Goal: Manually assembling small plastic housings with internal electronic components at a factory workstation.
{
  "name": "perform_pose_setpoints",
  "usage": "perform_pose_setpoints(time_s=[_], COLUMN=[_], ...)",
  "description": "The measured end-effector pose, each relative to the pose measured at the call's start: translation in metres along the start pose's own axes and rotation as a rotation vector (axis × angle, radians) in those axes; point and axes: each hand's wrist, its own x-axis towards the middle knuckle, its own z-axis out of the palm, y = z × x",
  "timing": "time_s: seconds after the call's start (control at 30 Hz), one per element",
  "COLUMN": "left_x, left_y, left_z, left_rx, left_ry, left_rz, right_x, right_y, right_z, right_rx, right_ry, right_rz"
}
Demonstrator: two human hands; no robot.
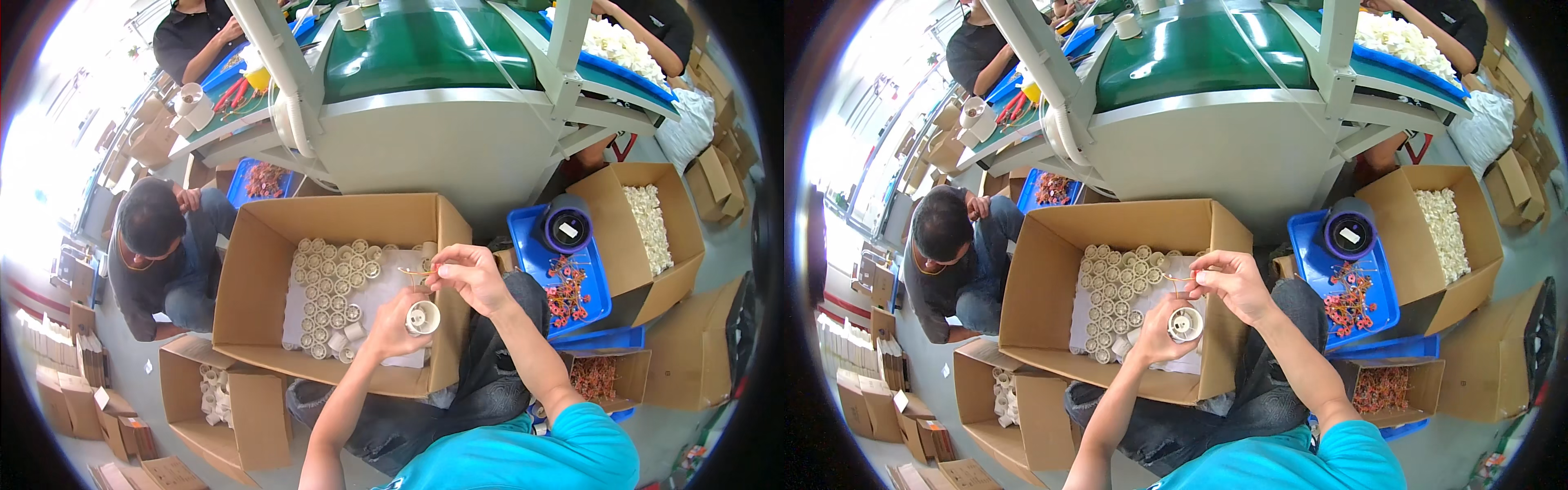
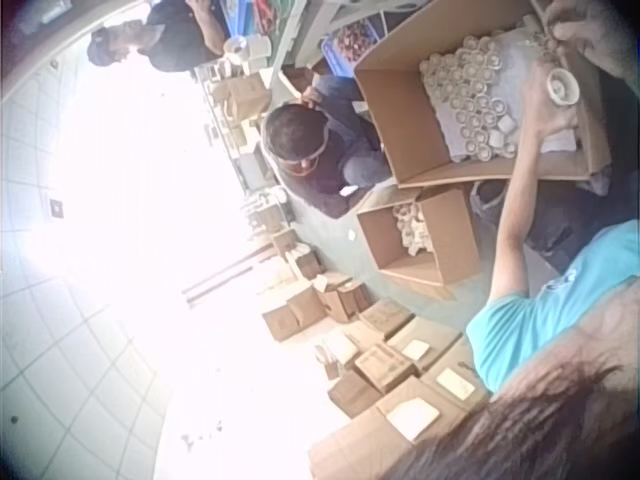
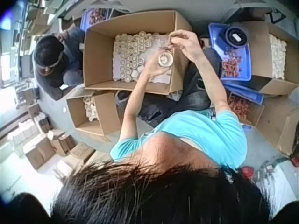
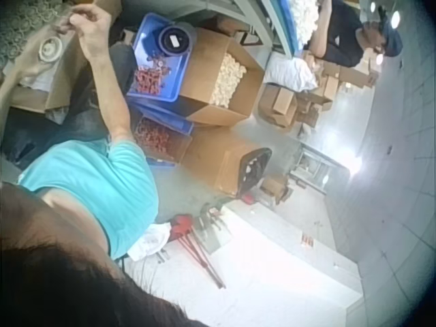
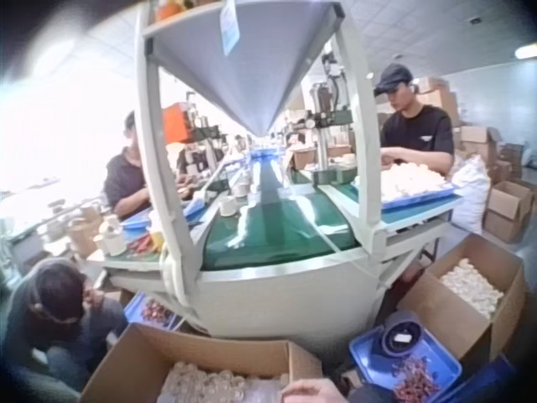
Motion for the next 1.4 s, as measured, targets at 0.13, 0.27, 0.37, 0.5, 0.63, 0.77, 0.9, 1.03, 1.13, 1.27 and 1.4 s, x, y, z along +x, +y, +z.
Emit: perform_pose_setpoints(time_s=[0.13,0.27,0.37,0.5,0.63,0.77,0.9,1.03,1.13,1.27,1.4], left_x=[-0.002,-0.002,-0.003,0.002,-0.001,-0.001,-0.003,0.002,-0.012,-0.022,-0.002], left_y=[0.001,0.003,0.001,0.006,-0.003,-0.003,-0.004,-0.004,-0.02,-0.015,-0.006], left_z=[0.001,-0.001,-0.002,-0.004,-0.004,-0.006,-0.004,0.005,0.001,-0.009,-0.012], left_rx=[0.037,0.089,0.132,0.206,0.275,0.366,0.458,0.432,0.078,-0.939,-1.553], left_ry=[0.002,-0.012,-0.026,-0.006,-0.053,-0.061,-0.137,-0.184,-0.031,0.151,0.292], left_rz=[-0.008,-0.011,-0.019,0.05,0.107,0.143,0.085,0.08,-0.032,-0.458,-0.445], right_x=[0.001,0.004,0.006,0.008,0.009,0.008,0.003,-0.005,-0.022,-0.076,-0.135], right_y=[0.008,0.015,0.018,0.022,0.027,0.035,0.038,0.021,-0.01,-0.031,-0.029], right_z=[0.004,0.008,0.011,0.007,0.009,0.007,0.005,-0.002,-0.015,-0.101,-0.181], right_rx=[-0.079,-0.124,-0.268,-0.231,0.021,0.248,0.266,0.304,0.083,-0.703,-1.127], right_ry=[0.075,0.082,0.069,0.07,0.107,0.161,0.172,0.165,0.255,0.763,1.105], right_rz=[0.008,0.002,0.02,0.069,0.106,0.197,0.197,0.089,-0.184,-0.497,-0.349])
